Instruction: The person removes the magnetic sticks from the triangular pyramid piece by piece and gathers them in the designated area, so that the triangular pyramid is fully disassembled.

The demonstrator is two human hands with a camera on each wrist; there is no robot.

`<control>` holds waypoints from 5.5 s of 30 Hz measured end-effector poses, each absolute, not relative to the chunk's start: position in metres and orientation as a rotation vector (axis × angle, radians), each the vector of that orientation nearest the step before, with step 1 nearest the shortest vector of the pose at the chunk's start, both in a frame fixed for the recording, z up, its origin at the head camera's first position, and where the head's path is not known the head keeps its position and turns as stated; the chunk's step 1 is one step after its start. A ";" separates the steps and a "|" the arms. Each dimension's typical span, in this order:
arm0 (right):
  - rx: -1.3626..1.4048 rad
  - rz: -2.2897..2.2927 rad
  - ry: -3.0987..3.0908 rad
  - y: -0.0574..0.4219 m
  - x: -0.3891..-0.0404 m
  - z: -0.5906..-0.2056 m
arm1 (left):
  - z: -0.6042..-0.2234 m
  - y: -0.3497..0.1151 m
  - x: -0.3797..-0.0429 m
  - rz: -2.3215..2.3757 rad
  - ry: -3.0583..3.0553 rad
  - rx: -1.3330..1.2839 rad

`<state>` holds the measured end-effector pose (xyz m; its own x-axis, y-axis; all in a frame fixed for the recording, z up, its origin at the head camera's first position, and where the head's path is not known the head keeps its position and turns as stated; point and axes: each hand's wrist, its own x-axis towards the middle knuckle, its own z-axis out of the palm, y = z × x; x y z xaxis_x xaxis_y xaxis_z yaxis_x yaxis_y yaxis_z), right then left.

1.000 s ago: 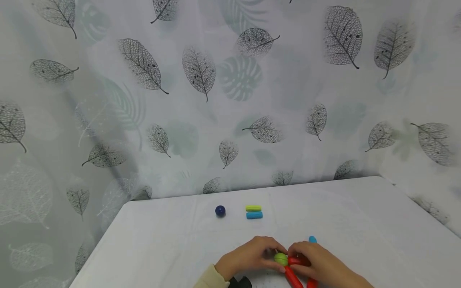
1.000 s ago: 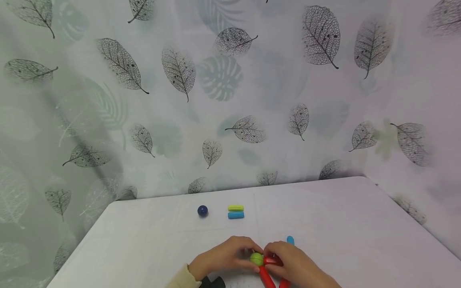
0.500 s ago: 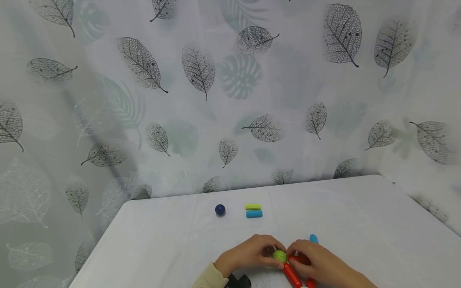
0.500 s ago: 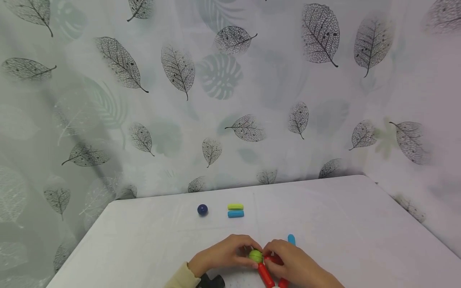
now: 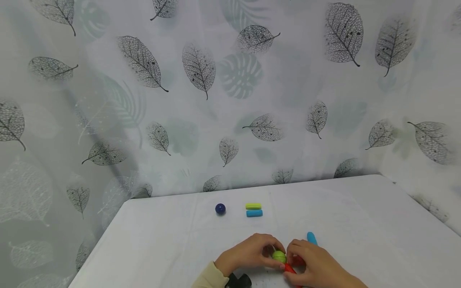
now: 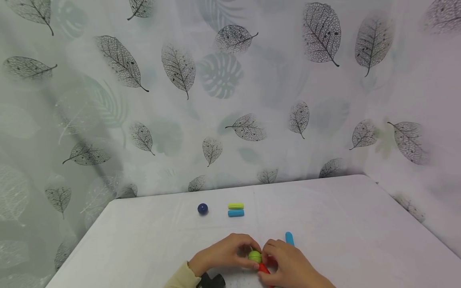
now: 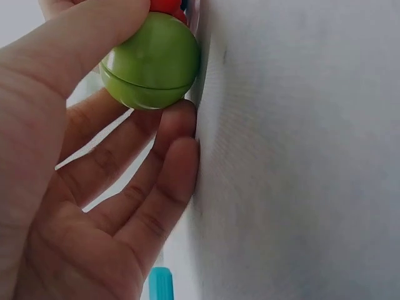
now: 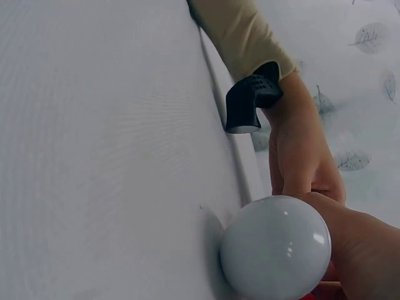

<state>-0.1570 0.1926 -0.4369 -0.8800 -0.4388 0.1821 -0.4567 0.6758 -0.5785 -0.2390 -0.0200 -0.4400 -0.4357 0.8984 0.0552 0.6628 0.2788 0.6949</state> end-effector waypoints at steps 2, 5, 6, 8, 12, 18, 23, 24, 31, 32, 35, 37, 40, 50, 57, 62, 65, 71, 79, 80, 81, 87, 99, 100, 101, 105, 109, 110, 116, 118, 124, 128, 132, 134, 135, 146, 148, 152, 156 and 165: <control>0.774 0.995 -2.840 0.192 -0.157 -0.437 | -0.440 -0.020 -0.240 0.955 2.176 1.419; 0.783 1.002 -2.827 0.193 -0.157 -0.437 | -0.440 -0.021 -0.241 0.977 2.136 1.429; 0.784 1.010 -2.828 0.193 -0.157 -0.437 | -0.440 -0.021 -0.242 0.982 2.124 1.432; 0.783 1.018 -2.829 0.193 -0.157 -0.437 | -0.440 -0.022 -0.242 0.998 2.096 1.432; 0.776 1.032 -2.841 0.192 -0.158 -0.436 | -0.440 -0.023 -0.242 1.026 2.041 1.422; 0.784 1.041 -2.814 0.192 -0.157 -0.438 | -0.442 -0.024 -0.243 1.058 1.997 1.367; 0.773 0.954 -2.798 0.191 -0.157 -0.444 | -0.442 -0.023 -0.241 1.060 2.029 1.353; 0.769 0.931 -2.793 0.190 -0.157 -0.445 | -0.442 -0.023 -0.241 1.055 2.037 1.359; 0.727 0.846 -2.821 0.188 -0.158 -0.445 | -0.439 -0.022 -0.240 0.966 2.092 1.447; 0.727 0.838 -2.825 0.188 -0.158 -0.445 | -0.438 -0.022 -0.240 0.957 2.093 1.456; 0.740 0.833 -2.819 0.189 -0.158 -0.444 | -0.437 -0.024 -0.242 0.966 2.094 1.440; 0.754 0.836 -2.809 0.190 -0.158 -0.444 | -0.437 -0.028 -0.244 1.001 2.102 1.394; 0.781 0.838 -2.802 0.190 -0.159 -0.445 | -0.438 -0.036 -0.247 1.058 2.128 1.317; 0.792 0.803 -2.818 0.192 -0.161 -0.447 | -0.440 -0.068 -0.259 1.066 2.405 1.168; 0.822 0.814 -2.741 0.192 -0.158 -0.450 | -0.442 -0.092 -0.266 1.143 2.575 1.124; 0.834 0.824 -2.733 0.192 -0.157 -0.451 | -0.445 -0.106 -0.270 1.200 2.659 1.068; 0.836 0.824 -2.744 0.191 -0.157 -0.451 | -0.447 -0.114 -0.272 1.234 2.707 1.039; 0.881 0.802 -2.734 0.191 -0.158 -0.450 | -0.450 -0.126 -0.277 1.260 2.842 0.936; 0.766 1.033 -2.970 0.201 -0.160 -0.435 | -0.449 -0.129 -0.282 1.268 2.925 0.753; 0.746 1.060 -2.989 0.203 -0.159 -0.433 | -0.449 -0.129 -0.283 1.263 2.939 0.740; 0.753 1.082 -2.978 0.205 -0.159 -0.432 | -0.450 -0.129 -0.283 1.258 2.952 0.736; 0.950 1.078 -2.823 0.214 -0.164 -0.429 | -0.451 -0.130 -0.280 1.261 2.994 0.645; 1.163 0.857 -2.750 0.238 -0.175 -0.423 | -0.451 -0.128 -0.278 1.205 3.025 0.610; 1.165 0.838 -2.744 0.240 -0.175 -0.423 | -0.451 -0.127 -0.278 1.199 3.030 0.615; 1.172 0.821 -2.733 0.242 -0.176 -0.423 | -0.450 -0.127 -0.277 1.194 3.036 0.620; 1.223 0.832 -2.719 0.247 -0.177 -0.422 | -0.449 -0.125 -0.275 1.178 3.087 0.628; 1.265 0.882 -2.728 0.248 -0.177 -0.422 | -0.446 -0.122 -0.273 1.141 3.166 0.633; 1.263 0.901 -2.740 0.248 -0.177 -0.422 | -0.445 -0.121 -0.273 1.134 3.183 0.643; 1.078 1.001 -2.921 0.243 -0.173 -0.421 | -0.440 -0.112 -0.271 1.084 3.278 0.708; 1.032 1.007 -2.961 0.240 -0.173 -0.422 | -0.438 -0.110 -0.269 1.075 3.301 0.725; 1.033 0.942 -2.967 0.233 -0.172 -0.427 | -0.433 -0.102 -0.262 1.077 3.305 0.853; 1.085 0.922 -2.918 0.229 -0.173 -0.429 | -0.429 -0.095 -0.256 1.037 3.278 0.959; 1.177 0.918 -2.793 0.226 -0.174 -0.433 | -0.425 -0.085 -0.249 0.943 3.249 1.040; 1.224 0.933 -2.695 0.224 -0.175 -0.436 | -0.423 -0.079 -0.245 0.893 3.223 1.077; 1.246 0.925 -2.628 0.223 -0.176 -0.438 | -0.423 -0.076 -0.242 0.870 3.206 1.086; 0.930 1.142 -2.592 0.209 -0.174 -0.444 | -0.416 -0.049 -0.220 0.762 2.943 1.128; 0.748 1.226 -2.724 0.206 -0.171 -0.440 | -0.417 -0.046 -0.217 0.755 2.913 1.162; 0.557 1.304 -2.864 0.203 -0.170 -0.437 | -0.421 -0.041 -0.215 0.749 2.864 1.193; 0.696 1.408 -2.849 0.204 -0.172 -0.437 | -0.424 -0.039 -0.214 0.745 2.813 1.175; 0.973 1.638 -2.736 0.203 -0.170 -0.439 | -0.427 -0.035 -0.213 0.681 2.617 1.294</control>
